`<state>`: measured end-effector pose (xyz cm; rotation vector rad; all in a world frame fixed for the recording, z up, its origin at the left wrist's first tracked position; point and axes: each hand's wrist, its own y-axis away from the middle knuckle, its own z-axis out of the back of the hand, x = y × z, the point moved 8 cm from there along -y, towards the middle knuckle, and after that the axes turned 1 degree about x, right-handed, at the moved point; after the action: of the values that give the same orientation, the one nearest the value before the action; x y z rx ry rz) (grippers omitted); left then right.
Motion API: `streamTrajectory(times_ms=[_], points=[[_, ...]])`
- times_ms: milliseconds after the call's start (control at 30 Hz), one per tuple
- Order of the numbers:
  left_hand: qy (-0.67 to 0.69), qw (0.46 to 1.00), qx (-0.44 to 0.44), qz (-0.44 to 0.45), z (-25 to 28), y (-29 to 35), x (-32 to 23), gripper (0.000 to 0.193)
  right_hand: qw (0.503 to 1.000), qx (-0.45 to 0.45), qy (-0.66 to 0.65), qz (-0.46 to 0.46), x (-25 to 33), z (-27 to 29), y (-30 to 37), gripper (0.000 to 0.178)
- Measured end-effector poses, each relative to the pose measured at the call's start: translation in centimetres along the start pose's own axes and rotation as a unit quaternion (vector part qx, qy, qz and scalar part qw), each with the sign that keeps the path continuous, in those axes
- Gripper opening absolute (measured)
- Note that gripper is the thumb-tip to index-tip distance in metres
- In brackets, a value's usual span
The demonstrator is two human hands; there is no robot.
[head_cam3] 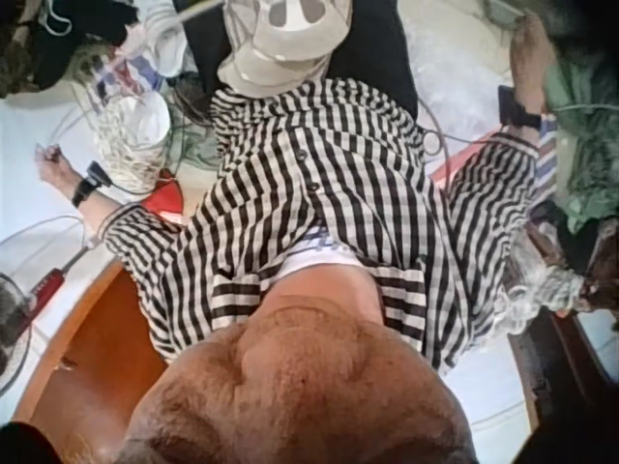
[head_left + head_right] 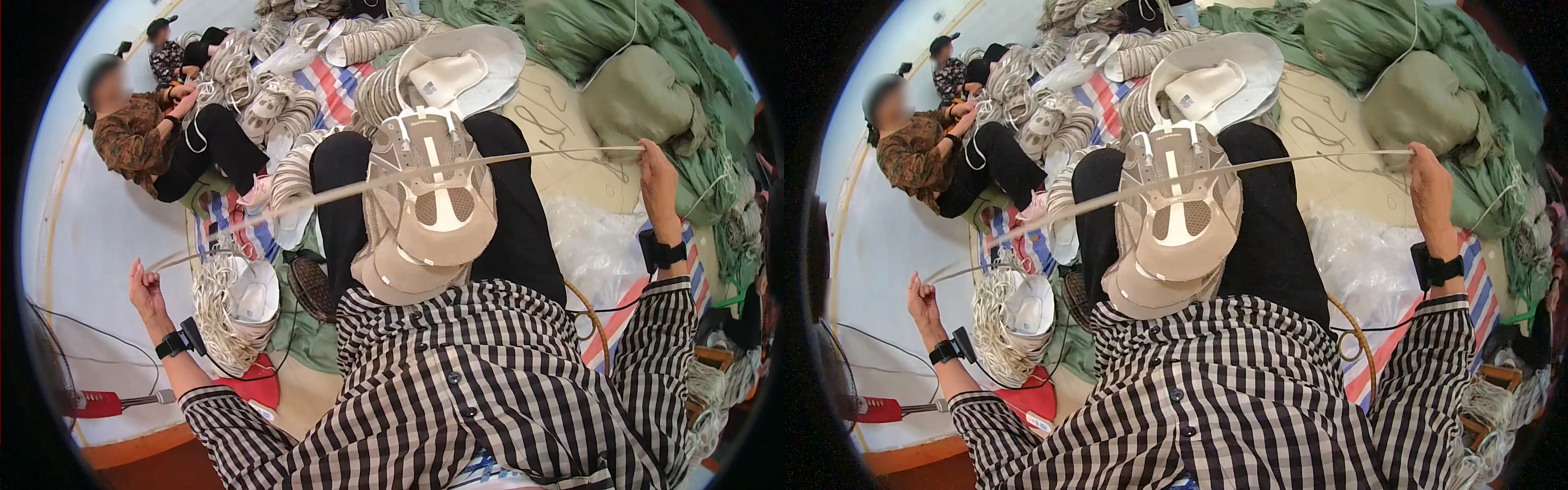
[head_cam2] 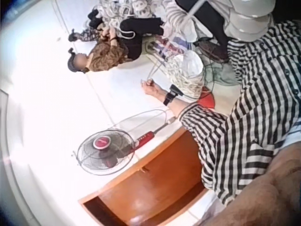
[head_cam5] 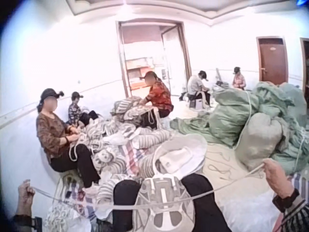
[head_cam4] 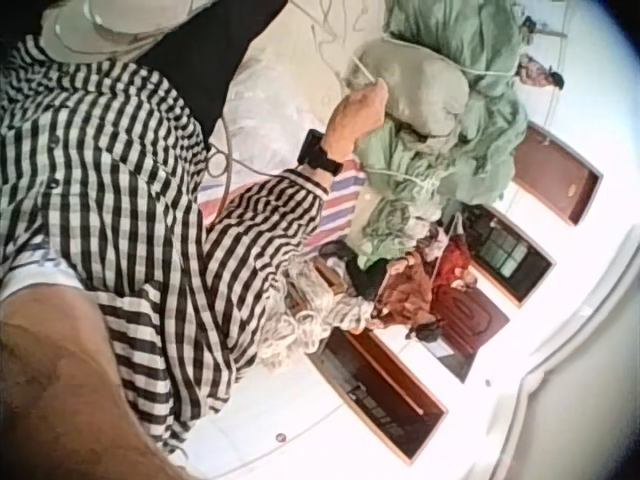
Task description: Lacing a shoe and stacking it with others.
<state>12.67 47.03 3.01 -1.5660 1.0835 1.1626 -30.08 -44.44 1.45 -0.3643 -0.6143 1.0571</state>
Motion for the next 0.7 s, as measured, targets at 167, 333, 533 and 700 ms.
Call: streamTrajectory(times_ms=[167, 333, 533, 700], points=[[-0.042, 0.992, -0.082, 0.084, 7.7, 0.6, 7.4, 0.024, 0.992, -0.021, 0.116, 0.045, 2.3, 1.6, -1.8, 0.016], [-0.139, 0.971, -0.168, 0.097, 9.7, 2.9, 13.2, 0.015, 0.983, -0.028, 0.175, 0.056, 3.5, 2.8, -3.1, 0.014], [-0.254, 0.954, -0.124, 0.099, 11.5, 3.9, 16.0, 0.012, 0.974, -0.007, 0.221, 0.057, -0.7, 3.0, -2.8, 0.016], [-0.510, 0.846, 0.077, 0.137, 4.4, 5.2, 19.3, 0.020, 0.965, 0.064, -0.212, -0.142, -2.4, 1.9, -2.9, 0.019]])
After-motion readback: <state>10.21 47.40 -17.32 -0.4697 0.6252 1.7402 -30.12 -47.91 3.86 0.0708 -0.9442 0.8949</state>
